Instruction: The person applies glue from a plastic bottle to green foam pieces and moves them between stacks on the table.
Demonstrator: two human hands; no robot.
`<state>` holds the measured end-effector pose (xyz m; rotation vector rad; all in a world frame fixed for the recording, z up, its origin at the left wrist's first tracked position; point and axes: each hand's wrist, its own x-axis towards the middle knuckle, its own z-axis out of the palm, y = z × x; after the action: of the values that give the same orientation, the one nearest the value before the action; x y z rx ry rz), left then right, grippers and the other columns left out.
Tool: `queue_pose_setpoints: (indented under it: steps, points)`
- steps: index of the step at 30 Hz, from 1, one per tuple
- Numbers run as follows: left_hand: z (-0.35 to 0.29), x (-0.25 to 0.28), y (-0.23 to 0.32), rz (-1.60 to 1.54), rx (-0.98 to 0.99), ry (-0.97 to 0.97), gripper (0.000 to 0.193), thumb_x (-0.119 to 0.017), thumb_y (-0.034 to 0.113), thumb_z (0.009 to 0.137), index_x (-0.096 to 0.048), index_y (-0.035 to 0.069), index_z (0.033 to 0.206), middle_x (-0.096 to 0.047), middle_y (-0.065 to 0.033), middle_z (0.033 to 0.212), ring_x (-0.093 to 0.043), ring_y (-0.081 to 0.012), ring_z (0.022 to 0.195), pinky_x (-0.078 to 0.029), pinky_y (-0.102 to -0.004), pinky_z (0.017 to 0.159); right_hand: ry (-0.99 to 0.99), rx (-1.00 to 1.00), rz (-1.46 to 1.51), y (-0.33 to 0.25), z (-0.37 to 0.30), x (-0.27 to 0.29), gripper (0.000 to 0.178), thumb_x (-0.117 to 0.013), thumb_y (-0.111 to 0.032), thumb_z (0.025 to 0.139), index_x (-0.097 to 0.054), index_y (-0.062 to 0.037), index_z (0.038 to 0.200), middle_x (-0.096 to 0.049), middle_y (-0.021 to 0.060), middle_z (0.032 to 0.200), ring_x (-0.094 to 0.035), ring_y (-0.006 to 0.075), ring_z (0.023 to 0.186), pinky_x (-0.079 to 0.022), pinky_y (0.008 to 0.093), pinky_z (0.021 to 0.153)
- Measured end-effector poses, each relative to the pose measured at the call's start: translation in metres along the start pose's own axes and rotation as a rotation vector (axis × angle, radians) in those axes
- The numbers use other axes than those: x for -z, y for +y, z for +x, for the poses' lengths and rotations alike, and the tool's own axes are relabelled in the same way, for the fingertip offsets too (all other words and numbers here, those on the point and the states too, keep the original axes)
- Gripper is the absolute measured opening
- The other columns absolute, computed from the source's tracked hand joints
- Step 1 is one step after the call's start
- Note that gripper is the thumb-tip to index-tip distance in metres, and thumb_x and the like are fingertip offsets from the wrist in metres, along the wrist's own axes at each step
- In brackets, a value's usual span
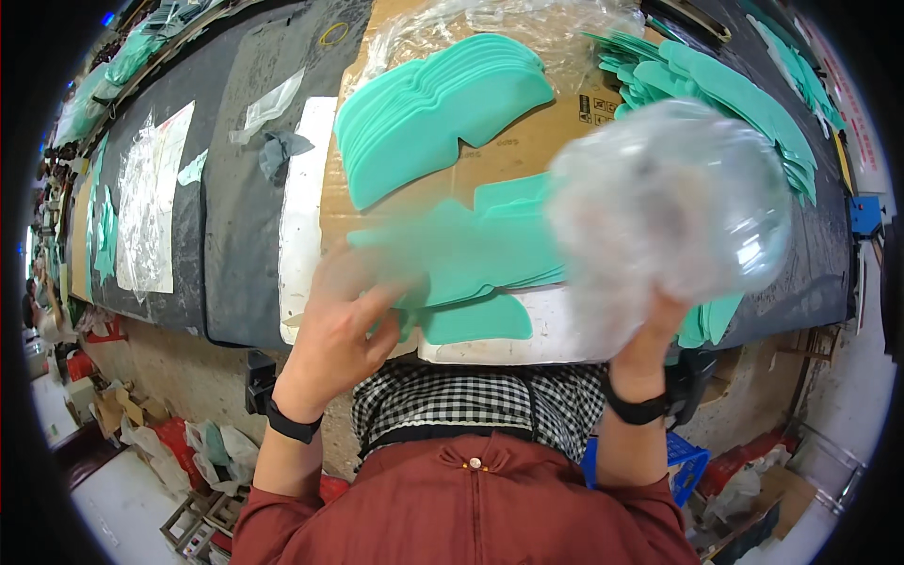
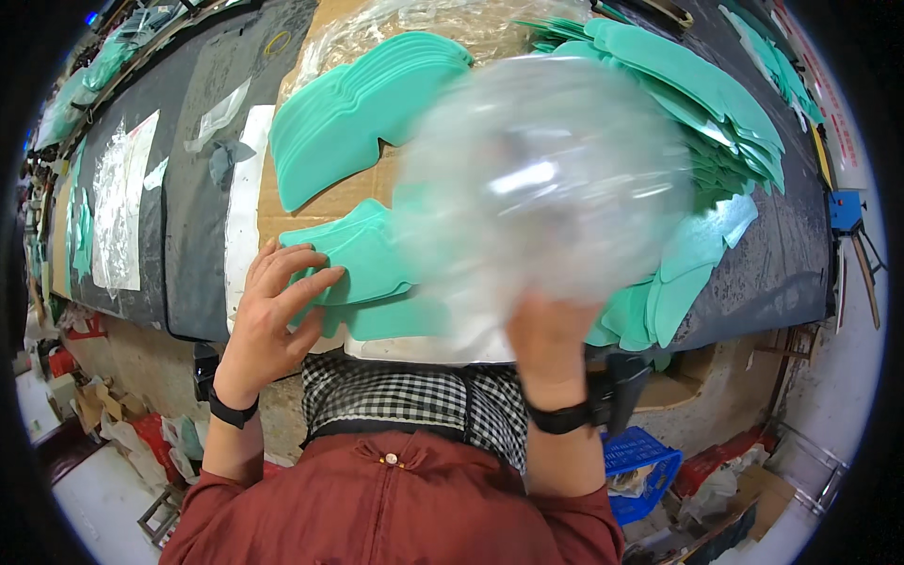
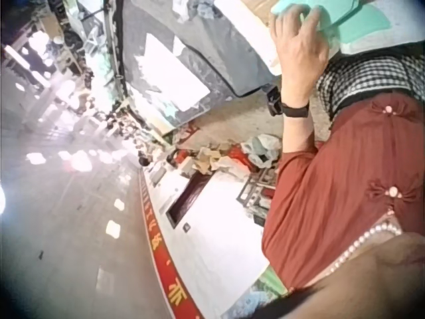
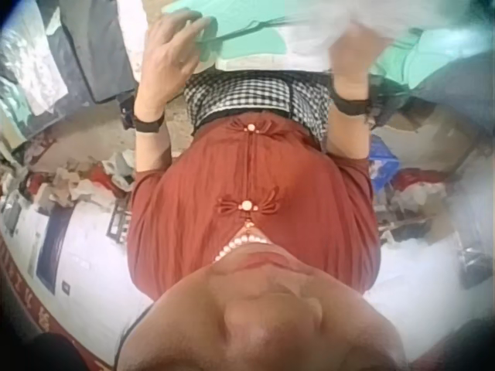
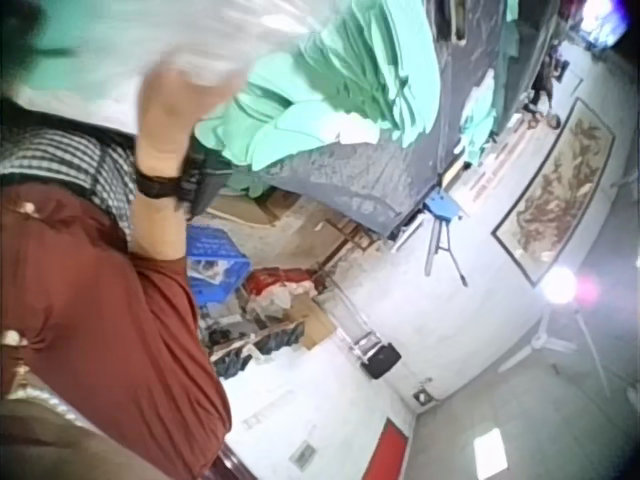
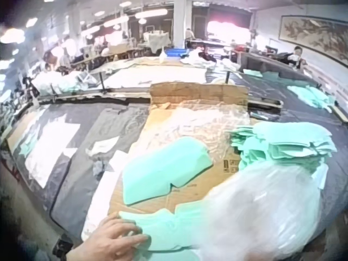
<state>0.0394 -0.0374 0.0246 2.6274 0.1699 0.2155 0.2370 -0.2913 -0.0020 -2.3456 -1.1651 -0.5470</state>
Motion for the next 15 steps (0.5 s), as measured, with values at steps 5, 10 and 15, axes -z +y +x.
queue_pose_setpoints:
  steps: [5,10,15]
  points:
    - [-0.028,-0.071,-0.034,-0.090,0.058,0.455,0.042,-0.074,0.002,0.079,-0.071,0.012,0.120,-0.065,-0.0165,0.128,-0.056,-0.0394,0.128,-0.037,-0.0553,0.116,-0.058,0.068,0.680,-0.093,0.039,-0.011,0.047,-0.079,-0.014,0.083,-0.065,0.0014,0.125,-0.071,0.0214,0.115,-0.070,0.0408,0.100,-0.057,0.0475,0.088]
    - [-0.015,-0.011,-0.007,-0.032,0.032,0.122,0.038,-0.079,0.003,0.076,-0.073,0.011,0.112,-0.068,-0.0130,0.121,-0.058,-0.0402,0.122,-0.040,-0.0547,0.109,-0.012,-0.047,0.233,-0.010,0.004,0.001,0.049,-0.078,-0.011,0.084,-0.063,0.0008,0.130,-0.071,0.0198,0.116,-0.071,0.0391,0.100,-0.057,0.0464,0.085]
    - [-0.010,-0.020,-0.002,-0.179,0.107,0.140,0.038,-0.078,0.002,0.078,-0.078,0.012,0.115,-0.068,-0.0111,0.130,-0.053,-0.0398,0.135,-0.034,-0.0557,0.121,-0.116,0.090,-0.330,0.007,-0.022,-0.021,0.051,-0.076,-0.009,0.086,-0.061,0.0003,0.134,-0.072,0.0183,0.116,-0.072,0.0374,0.099,-0.058,0.0452,0.083]
